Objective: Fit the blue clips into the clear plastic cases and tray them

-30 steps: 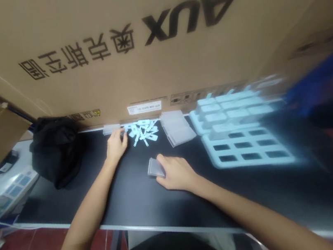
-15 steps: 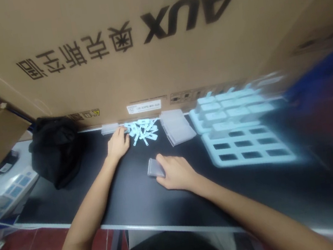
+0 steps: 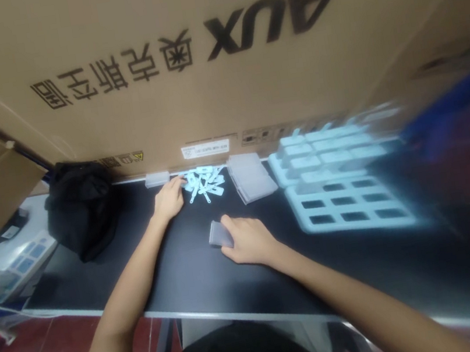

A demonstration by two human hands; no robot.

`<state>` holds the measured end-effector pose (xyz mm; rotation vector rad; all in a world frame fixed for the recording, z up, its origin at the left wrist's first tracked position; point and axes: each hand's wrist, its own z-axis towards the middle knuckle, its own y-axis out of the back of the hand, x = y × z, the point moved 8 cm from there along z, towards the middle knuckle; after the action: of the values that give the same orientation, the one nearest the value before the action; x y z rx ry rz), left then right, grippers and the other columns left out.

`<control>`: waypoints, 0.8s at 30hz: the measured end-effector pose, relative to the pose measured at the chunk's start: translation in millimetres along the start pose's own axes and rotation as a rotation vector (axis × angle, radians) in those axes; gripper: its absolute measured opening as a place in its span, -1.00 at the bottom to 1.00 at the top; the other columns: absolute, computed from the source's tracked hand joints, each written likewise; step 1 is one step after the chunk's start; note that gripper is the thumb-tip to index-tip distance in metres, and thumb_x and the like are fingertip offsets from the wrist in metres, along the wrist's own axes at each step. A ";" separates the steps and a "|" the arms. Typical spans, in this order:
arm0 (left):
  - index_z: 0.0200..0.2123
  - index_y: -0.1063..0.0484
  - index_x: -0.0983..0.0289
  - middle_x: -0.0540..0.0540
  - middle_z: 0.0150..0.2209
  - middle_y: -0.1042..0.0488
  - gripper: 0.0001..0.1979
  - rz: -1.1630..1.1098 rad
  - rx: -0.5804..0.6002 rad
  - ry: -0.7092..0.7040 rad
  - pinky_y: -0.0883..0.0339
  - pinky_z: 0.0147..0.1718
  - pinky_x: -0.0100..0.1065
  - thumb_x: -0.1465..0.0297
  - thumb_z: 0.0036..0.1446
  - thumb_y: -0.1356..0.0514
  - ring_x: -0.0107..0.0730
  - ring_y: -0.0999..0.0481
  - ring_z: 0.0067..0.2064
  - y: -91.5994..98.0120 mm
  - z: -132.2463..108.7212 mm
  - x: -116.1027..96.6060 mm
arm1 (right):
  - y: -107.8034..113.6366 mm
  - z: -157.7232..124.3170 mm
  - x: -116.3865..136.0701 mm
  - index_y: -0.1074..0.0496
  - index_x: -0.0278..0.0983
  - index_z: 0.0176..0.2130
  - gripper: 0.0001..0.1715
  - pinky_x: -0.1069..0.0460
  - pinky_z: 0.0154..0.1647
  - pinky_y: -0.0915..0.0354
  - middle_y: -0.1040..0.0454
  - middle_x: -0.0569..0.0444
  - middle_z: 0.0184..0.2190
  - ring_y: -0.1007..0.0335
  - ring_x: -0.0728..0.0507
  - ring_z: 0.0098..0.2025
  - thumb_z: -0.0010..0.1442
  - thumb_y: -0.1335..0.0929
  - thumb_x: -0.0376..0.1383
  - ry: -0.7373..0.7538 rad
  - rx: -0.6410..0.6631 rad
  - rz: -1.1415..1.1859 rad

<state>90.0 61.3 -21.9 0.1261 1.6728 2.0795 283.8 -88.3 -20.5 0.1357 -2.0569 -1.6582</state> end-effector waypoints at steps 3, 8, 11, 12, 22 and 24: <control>0.09 -0.48 0.05 0.00 0.36 -0.40 -0.61 -0.010 0.000 -0.038 -0.50 0.17 -0.07 0.51 0.38 -0.01 -0.12 -0.49 0.25 2.2 -0.9 -2.9 | 1.3 -0.6 0.7 -0.35 -0.25 0.04 -0.55 -0.04 -0.25 -0.24 -0.62 -0.11 -0.09 -0.58 -0.30 -0.08 0.23 -0.34 -0.09 0.007 -0.003 -0.001; 0.03 -0.53 0.06 0.14 0.21 -0.41 -0.64 -0.020 -0.023 0.015 -0.56 -0.07 -0.14 0.49 0.37 -0.02 -0.14 -0.59 0.00 6.3 -4.0 0.1 | 2.6 -1.0 1.3 -0.36 -0.26 0.03 -0.57 -0.05 -0.23 -0.25 -0.62 -0.11 -0.11 -0.58 -0.30 -0.10 0.23 -0.34 -0.10 0.016 -0.001 -0.009; 0.01 -0.53 0.09 0.15 0.10 -0.45 -0.65 -0.020 -0.038 0.043 -0.56 -0.07 -0.16 0.49 0.35 -0.03 -0.15 -0.61 -0.06 5.6 -4.4 1.9 | 3.0 -1.2 1.9 -0.36 -0.26 0.03 -0.57 -0.05 -0.23 -0.26 -0.62 -0.11 -0.11 -0.58 -0.30 -0.10 0.23 -0.33 -0.10 0.030 -0.005 -0.007; 0.00 -0.53 0.10 0.16 0.08 -0.46 -0.68 -0.018 -0.051 0.058 -0.55 -0.07 -0.15 0.48 0.35 -0.04 -0.14 -0.61 -0.07 5.7 -4.3 3.0 | 3.0 -1.2 1.9 -0.36 -0.26 0.03 -0.57 -0.05 -0.23 -0.27 -0.62 -0.11 -0.11 -0.58 -0.30 -0.10 0.24 -0.33 -0.10 0.033 -0.005 -0.005; 0.20 -0.44 0.10 0.17 0.19 -0.54 -0.64 0.009 -0.096 0.110 -0.54 0.05 -0.07 0.37 0.41 -0.07 0.00 -0.61 0.10 9.8 -3.6 1.9 | 0.9 0.1 0.3 -0.35 -0.27 0.04 -0.55 -0.05 -0.26 -0.26 -0.62 -0.11 -0.07 -0.59 -0.32 -0.09 0.24 -0.32 -0.09 0.029 -0.008 -0.009; 0.34 -0.34 0.05 0.15 0.27 -0.50 -0.52 0.016 -0.081 0.096 -0.56 0.06 -0.06 0.38 0.40 -0.06 0.00 -0.59 0.15 9.3 -3.4 0.1 | 1.6 -0.1 0.9 -0.35 -0.27 0.03 -0.55 -0.05 -0.25 -0.25 -0.62 -0.11 -0.08 -0.59 -0.31 -0.09 0.24 -0.33 -0.09 0.032 -0.006 -0.010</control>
<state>85.9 56.9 -14.0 0.0139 1.6446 2.1933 283.4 -88.4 -18.6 0.1698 -2.0305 -1.6579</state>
